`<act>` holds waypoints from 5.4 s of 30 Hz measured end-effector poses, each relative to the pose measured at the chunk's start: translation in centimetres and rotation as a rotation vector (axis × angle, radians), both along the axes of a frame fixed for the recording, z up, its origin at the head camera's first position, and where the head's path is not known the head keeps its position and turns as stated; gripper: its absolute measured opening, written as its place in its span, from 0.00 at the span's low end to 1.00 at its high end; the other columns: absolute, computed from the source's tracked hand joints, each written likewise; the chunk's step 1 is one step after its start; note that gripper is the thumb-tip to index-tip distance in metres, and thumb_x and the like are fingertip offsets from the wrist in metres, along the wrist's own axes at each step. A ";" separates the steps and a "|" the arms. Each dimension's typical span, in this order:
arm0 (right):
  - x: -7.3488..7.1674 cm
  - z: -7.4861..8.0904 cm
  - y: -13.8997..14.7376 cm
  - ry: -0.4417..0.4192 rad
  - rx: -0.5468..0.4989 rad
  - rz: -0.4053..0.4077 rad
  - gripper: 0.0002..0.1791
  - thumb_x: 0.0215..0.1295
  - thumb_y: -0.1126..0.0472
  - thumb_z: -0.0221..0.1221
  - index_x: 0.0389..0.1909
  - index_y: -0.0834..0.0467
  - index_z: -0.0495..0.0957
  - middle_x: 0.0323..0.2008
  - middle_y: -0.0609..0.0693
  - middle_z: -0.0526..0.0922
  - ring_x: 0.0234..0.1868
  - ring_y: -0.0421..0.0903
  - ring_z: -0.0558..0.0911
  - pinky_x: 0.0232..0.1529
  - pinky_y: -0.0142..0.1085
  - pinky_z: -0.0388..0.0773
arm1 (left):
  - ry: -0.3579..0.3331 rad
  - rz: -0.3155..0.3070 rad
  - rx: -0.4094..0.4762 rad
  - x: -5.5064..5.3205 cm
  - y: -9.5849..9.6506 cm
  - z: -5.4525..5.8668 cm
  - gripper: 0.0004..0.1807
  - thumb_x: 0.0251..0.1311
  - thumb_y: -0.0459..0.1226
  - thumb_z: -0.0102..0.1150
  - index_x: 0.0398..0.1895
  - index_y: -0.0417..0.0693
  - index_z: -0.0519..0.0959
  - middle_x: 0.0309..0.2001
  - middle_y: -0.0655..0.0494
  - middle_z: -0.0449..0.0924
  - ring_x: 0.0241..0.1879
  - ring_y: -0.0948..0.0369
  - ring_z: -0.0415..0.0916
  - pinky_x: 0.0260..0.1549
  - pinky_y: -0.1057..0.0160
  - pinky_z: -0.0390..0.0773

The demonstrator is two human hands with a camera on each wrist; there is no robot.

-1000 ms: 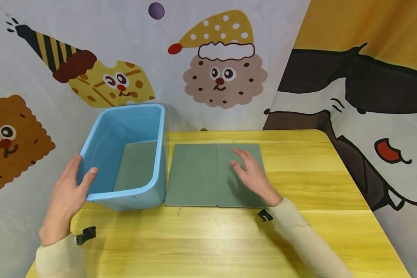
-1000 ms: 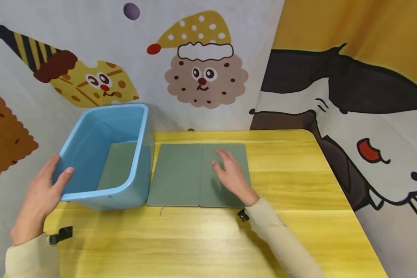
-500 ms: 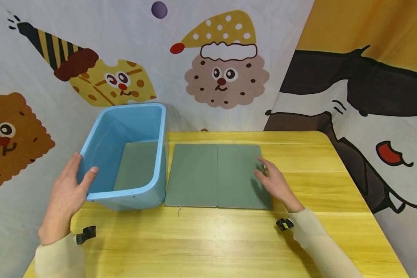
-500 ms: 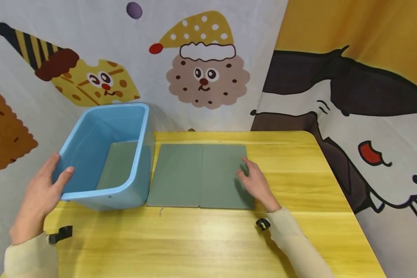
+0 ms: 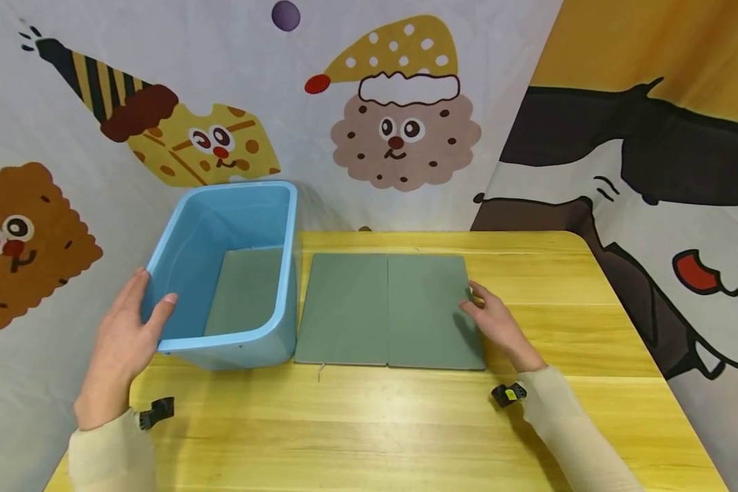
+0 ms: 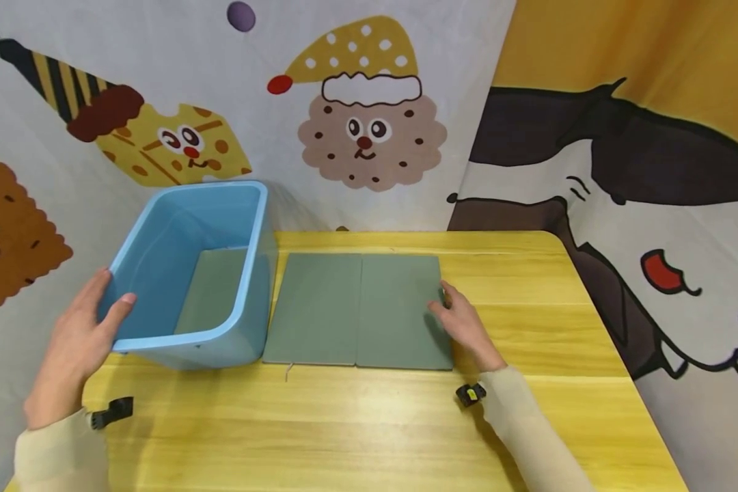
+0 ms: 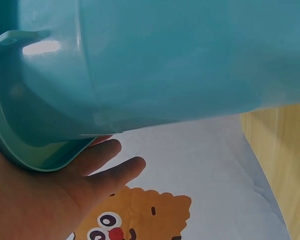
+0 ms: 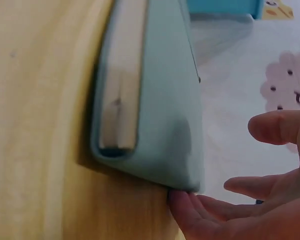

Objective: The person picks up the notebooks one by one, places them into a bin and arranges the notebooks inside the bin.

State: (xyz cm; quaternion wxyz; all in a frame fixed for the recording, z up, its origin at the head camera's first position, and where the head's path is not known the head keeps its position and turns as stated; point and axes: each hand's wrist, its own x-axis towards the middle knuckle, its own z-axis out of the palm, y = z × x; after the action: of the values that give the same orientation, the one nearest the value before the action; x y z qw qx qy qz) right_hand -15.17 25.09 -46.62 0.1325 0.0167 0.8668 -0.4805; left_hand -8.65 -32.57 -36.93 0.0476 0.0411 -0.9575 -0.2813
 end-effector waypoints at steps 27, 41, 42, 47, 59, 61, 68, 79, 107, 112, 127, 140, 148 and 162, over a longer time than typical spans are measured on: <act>0.6 -0.3 0.9 0.053 -0.278 0.071 0.45 0.78 0.58 0.58 0.85 0.42 0.42 0.84 0.57 0.39 0.80 0.66 0.48 0.67 0.63 0.66 | -0.019 0.000 -0.009 -0.1 0.0 0.0 0.42 0.82 0.54 0.37 0.83 0.40 0.38 0.83 0.36 0.33 0.77 0.28 0.38 0.69 0.24 0.44; 1.3 -0.4 0.1 0.062 -0.332 0.079 0.48 0.73 0.67 0.59 0.85 0.47 0.42 0.84 0.56 0.34 0.81 0.64 0.40 0.76 0.65 0.45 | -0.023 0.000 -0.033 -0.1 0.0 -0.1 0.42 0.82 0.55 0.37 0.83 0.39 0.37 0.82 0.34 0.34 0.77 0.27 0.39 0.68 0.23 0.45; 1.3 -0.3 0.0 0.058 -0.348 0.071 0.49 0.73 0.68 0.58 0.85 0.47 0.42 0.84 0.56 0.34 0.81 0.64 0.40 0.75 0.65 0.45 | -0.024 0.002 -0.035 -0.1 0.0 -0.1 0.42 0.82 0.55 0.36 0.83 0.39 0.38 0.82 0.34 0.35 0.77 0.27 0.39 0.68 0.23 0.45; 1.6 0.7 -0.3 0.048 -0.417 0.044 0.49 0.72 0.71 0.57 0.85 0.46 0.40 0.84 0.54 0.32 0.81 0.61 0.39 0.75 0.64 0.47 | -0.020 -0.004 -0.033 -0.2 0.0 0.0 0.42 0.82 0.55 0.36 0.83 0.39 0.38 0.83 0.35 0.35 0.77 0.28 0.39 0.68 0.23 0.45; 2.6 3.8 -0.3 0.108 -0.439 0.003 0.47 0.76 0.69 0.56 0.85 0.43 0.42 0.84 0.47 0.35 0.82 0.55 0.43 0.61 0.20 0.63 | -0.008 -0.030 -0.049 -0.1 0.1 0.2 0.44 0.81 0.56 0.37 0.83 0.36 0.38 0.83 0.39 0.30 0.80 0.34 0.33 0.69 0.24 0.41; 2.8 4.4 -0.5 0.130 -0.465 -0.006 0.47 0.75 0.70 0.56 0.85 0.44 0.42 0.84 0.48 0.36 0.82 0.55 0.43 0.61 0.20 0.63 | -0.003 -0.031 -0.049 0.0 0.1 0.2 0.44 0.81 0.56 0.38 0.83 0.36 0.38 0.84 0.41 0.29 0.81 0.37 0.30 0.69 0.24 0.40; 3.3 6.7 -1.2 0.149 -0.524 -0.028 0.46 0.76 0.68 0.57 0.84 0.39 0.45 0.84 0.51 0.38 0.81 0.59 0.48 0.55 0.22 0.70 | 0.007 -0.034 -0.046 0.0 0.1 0.3 0.43 0.81 0.55 0.38 0.83 0.36 0.40 0.83 0.40 0.32 0.81 0.38 0.31 0.70 0.25 0.41; 4.2 9.7 -4.2 0.183 -0.686 -0.023 0.44 0.76 0.68 0.56 0.84 0.38 0.50 0.79 0.63 0.56 0.61 0.42 0.79 0.48 0.36 0.85 | 0.023 -0.050 -0.040 0.0 -0.2 0.2 0.43 0.81 0.54 0.39 0.83 0.35 0.41 0.84 0.40 0.33 0.81 0.38 0.31 0.70 0.26 0.42; 1.4 13.3 -20.8 0.265 -0.923 0.104 0.45 0.72 0.70 0.57 0.84 0.45 0.51 0.83 0.35 0.45 0.82 0.39 0.40 0.80 0.42 0.35 | 0.086 -0.070 0.032 0.3 -0.6 -0.3 0.37 0.83 0.51 0.33 0.83 0.36 0.45 0.84 0.41 0.36 0.79 0.33 0.38 0.71 0.26 0.42; 0.7 13.2 -23.6 0.265 -0.932 0.126 0.45 0.71 0.72 0.57 0.84 0.47 0.50 0.83 0.37 0.45 0.82 0.38 0.40 0.80 0.40 0.37 | 0.092 -0.056 0.043 0.3 -0.5 -0.3 0.36 0.84 0.51 0.30 0.83 0.39 0.44 0.84 0.42 0.36 0.80 0.34 0.37 0.73 0.29 0.40; -0.7 12.6 -30.8 0.227 -0.734 0.182 0.46 0.73 0.68 0.55 0.85 0.44 0.45 0.82 0.38 0.45 0.80 0.34 0.47 0.78 0.37 0.51 | 0.119 -0.053 0.086 0.4 -0.4 -0.1 0.35 0.84 0.50 0.26 0.82 0.34 0.47 0.83 0.40 0.39 0.80 0.34 0.38 0.74 0.31 0.38; -1.6 13.2 -33.3 0.114 -0.660 0.314 0.47 0.74 0.68 0.53 0.85 0.45 0.40 0.82 0.36 0.42 0.80 0.34 0.44 0.79 0.41 0.48 | 0.111 -0.052 0.053 0.1 -0.5 -0.2 0.35 0.85 0.50 0.27 0.82 0.35 0.47 0.83 0.42 0.39 0.80 0.34 0.39 0.74 0.31 0.41; -2.6 13.1 -34.2 0.099 -0.600 0.355 0.47 0.73 0.69 0.51 0.85 0.48 0.38 0.83 0.38 0.40 0.80 0.34 0.43 0.79 0.37 0.45 | 0.101 -0.040 0.039 -0.1 -0.1 0.0 0.37 0.84 0.53 0.29 0.82 0.36 0.48 0.83 0.42 0.40 0.79 0.34 0.41 0.73 0.30 0.43; -0.3 12.8 -32.0 0.378 -0.288 0.374 0.39 0.78 0.61 0.50 0.84 0.45 0.47 0.83 0.40 0.34 0.57 0.47 0.84 0.34 0.35 0.76 | 0.078 -0.038 0.052 0.0 -0.2 -0.1 0.37 0.84 0.53 0.32 0.83 0.37 0.46 0.84 0.44 0.37 0.79 0.33 0.39 0.72 0.28 0.42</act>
State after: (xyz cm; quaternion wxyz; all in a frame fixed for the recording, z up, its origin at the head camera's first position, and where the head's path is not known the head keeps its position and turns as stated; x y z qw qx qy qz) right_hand -15.51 -6.93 -33.80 0.0562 -0.2520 0.7869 -0.5605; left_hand -8.66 -32.82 -37.08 0.0786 0.0132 -0.9480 -0.3083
